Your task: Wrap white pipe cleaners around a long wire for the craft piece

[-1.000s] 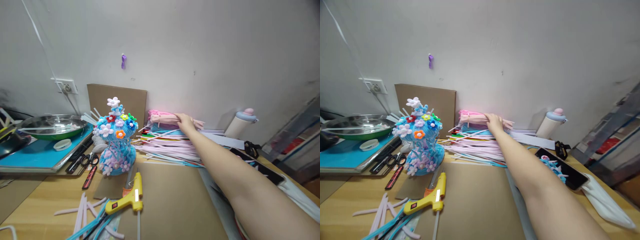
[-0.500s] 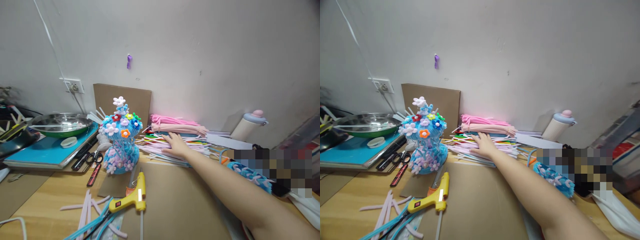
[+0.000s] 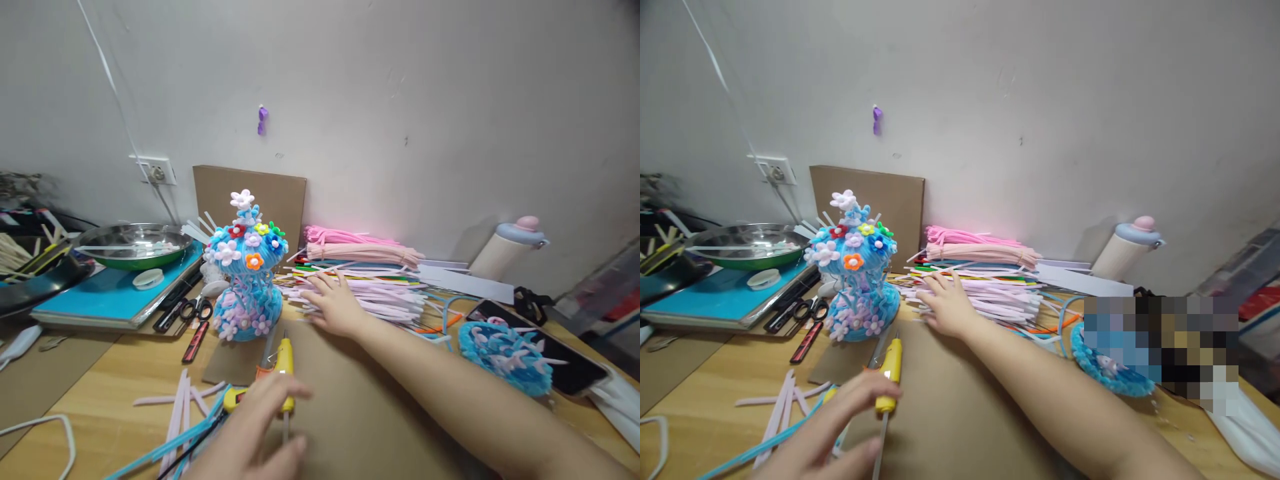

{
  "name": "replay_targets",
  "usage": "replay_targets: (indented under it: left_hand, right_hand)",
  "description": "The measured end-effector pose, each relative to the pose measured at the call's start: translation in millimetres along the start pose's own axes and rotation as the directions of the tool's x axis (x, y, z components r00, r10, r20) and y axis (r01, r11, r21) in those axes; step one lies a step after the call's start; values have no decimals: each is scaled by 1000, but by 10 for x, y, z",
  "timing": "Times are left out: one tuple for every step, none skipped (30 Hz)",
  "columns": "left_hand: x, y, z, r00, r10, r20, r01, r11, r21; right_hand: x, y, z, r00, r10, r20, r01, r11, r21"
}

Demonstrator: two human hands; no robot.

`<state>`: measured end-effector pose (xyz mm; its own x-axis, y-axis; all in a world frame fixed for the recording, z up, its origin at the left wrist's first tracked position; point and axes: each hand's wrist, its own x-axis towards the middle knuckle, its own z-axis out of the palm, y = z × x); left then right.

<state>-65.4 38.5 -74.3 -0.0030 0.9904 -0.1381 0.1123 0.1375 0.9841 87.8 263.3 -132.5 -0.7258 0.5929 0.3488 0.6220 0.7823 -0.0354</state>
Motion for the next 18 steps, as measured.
replay_targets:
  left_hand:
    - [165, 19, -6, 1000, 25, -3, -25, 997, 74]
    - [346, 28, -5, 995, 96, -9, -89, 944, 318]
    - [539, 29, 3, 987, 163, 11, -141, 821, 554]
    - [736, 24, 17, 981, 192, 35, -153, 651, 744]
    - [932, 14, 35, 981, 193, 14, -129, 596, 793]
    - [1123, 1, 56, 981, 193, -9, -104, 565, 819]
    - [1304, -14, 77, 982, 187, -37, -71, 537, 840]
    - [1471, -31, 95, 983, 174, -65, -33, 511, 859]
    - [1623, -49, 109, 984, 158, -86, -1, 485, 874]
    - [1759, -68, 117, 984, 140, -107, 31, 459, 888]
    - [1877, -90, 121, 984, 131, -118, 50, 434, 899]
    - [1980, -114, 121, 985, 123, -124, 63, 410, 910]
    - [2068, -139, 117, 985, 121, -124, 68, 386, 920]
    - [2143, -164, 112, 985, 124, -121, 68, 365, 929]
    - [2205, -189, 105, 985, 129, -117, 66, 344, 937]
    - [2257, -212, 98, 984, 135, -113, 64, 326, 943]
    - [2298, -231, 92, 984, 139, -109, 62, 310, 949]
    - [2331, -245, 85, 985, 140, -102, 56, 300, 952]
  right_hand:
    - [-16, -5, 37, 1000, 19, -5, -19, 1000, 9]
    - [-29, 18, 77, 998, 57, -15, -56, 998, 18]
    - [-38, 62, 118, 994, 104, -27, -103, 994, 28]
    - [-45, 120, 157, 988, 149, -39, -148, 988, 41]
    - [-50, 182, 193, 981, 189, -49, -187, 981, 56]
    - [-53, 241, 225, 973, 224, -59, -219, 973, 73]
    - [-53, 291, 253, 965, 254, -70, -247, 965, 91]
    - [-50, 331, 276, 956, 281, -80, -272, 956, 108]
    - [-45, 360, 296, 947, 307, -91, -295, 947, 126]
    - [-36, 380, 311, 938, 332, -101, -316, 938, 145]
    - [-26, 395, 322, 929, 355, -110, -335, 928, 164]
    - [-14, 407, 330, 919, 376, -118, -352, 918, 185]
    - [-3, 418, 335, 909, 398, -127, -368, 907, 205]
    - [6, 428, 337, 898, 419, -135, -384, 895, 226]
    - [12, 438, 338, 886, 440, -143, -399, 883, 246]
    - [13, 446, 339, 875, 460, -149, -413, 871, 265]
    - [11, 453, 339, 864, 478, -155, -426, 860, 282]
    - [4, 458, 338, 855, 493, -158, -435, 850, 298]
